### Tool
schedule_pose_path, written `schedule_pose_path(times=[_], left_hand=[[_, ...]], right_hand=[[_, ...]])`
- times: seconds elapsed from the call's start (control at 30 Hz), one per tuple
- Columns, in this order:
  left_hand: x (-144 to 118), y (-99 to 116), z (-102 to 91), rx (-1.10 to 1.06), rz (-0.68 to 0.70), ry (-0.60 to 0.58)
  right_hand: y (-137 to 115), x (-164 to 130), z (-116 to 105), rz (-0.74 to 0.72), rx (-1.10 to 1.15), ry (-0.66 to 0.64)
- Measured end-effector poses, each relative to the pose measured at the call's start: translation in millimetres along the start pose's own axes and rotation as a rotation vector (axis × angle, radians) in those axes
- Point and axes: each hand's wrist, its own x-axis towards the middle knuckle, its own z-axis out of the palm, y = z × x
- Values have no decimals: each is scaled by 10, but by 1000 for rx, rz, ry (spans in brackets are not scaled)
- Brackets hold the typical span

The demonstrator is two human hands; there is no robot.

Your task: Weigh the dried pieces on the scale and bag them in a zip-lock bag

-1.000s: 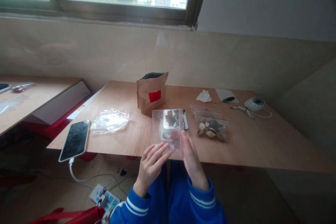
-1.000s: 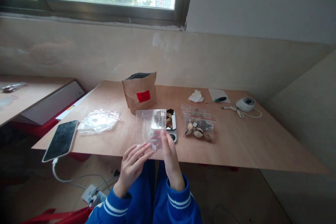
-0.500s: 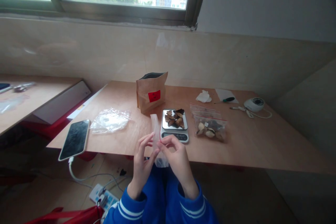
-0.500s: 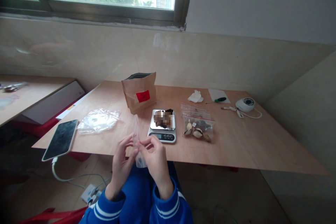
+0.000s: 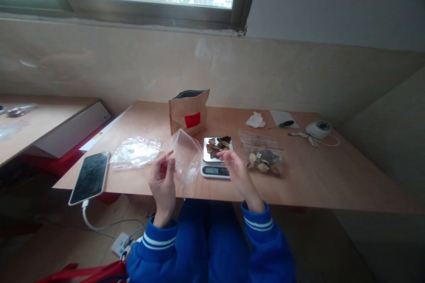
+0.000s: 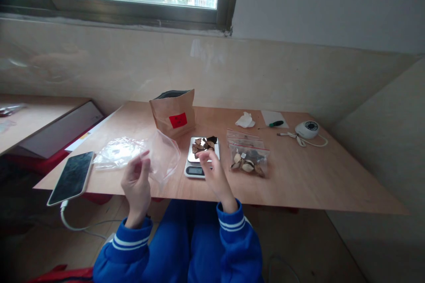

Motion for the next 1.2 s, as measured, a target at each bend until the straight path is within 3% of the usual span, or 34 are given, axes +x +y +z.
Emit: schedule_pose_path(times=[0.13,0.23,0.3,0.43,0.53,0.67,1.0,1.2], left_hand=[[227,18,144,97,91,39],[339,0,250,238,261,36],[374,-23,323,294,353,-40],[371,-135,446,197,309,-218],[347,-250,485,121,184,-245],[322,-325,477,130,106,-174],[237,-320,503,73,115,-202],[156,-350,496,23,114,-249]], right_hand=[[73,300,-281,-165,-360,147],[208,415,-297,-244,-639,51],[283,445,-238,-271,-783,-26],[346,485,-148,-329,-954,-174],[374,529,-153,-377,-981,-278],[423,570,-151,-391,-1021,-304],[491,534,-105,-338,-984,-247],[599,551,-133,-402,-879,-172]])
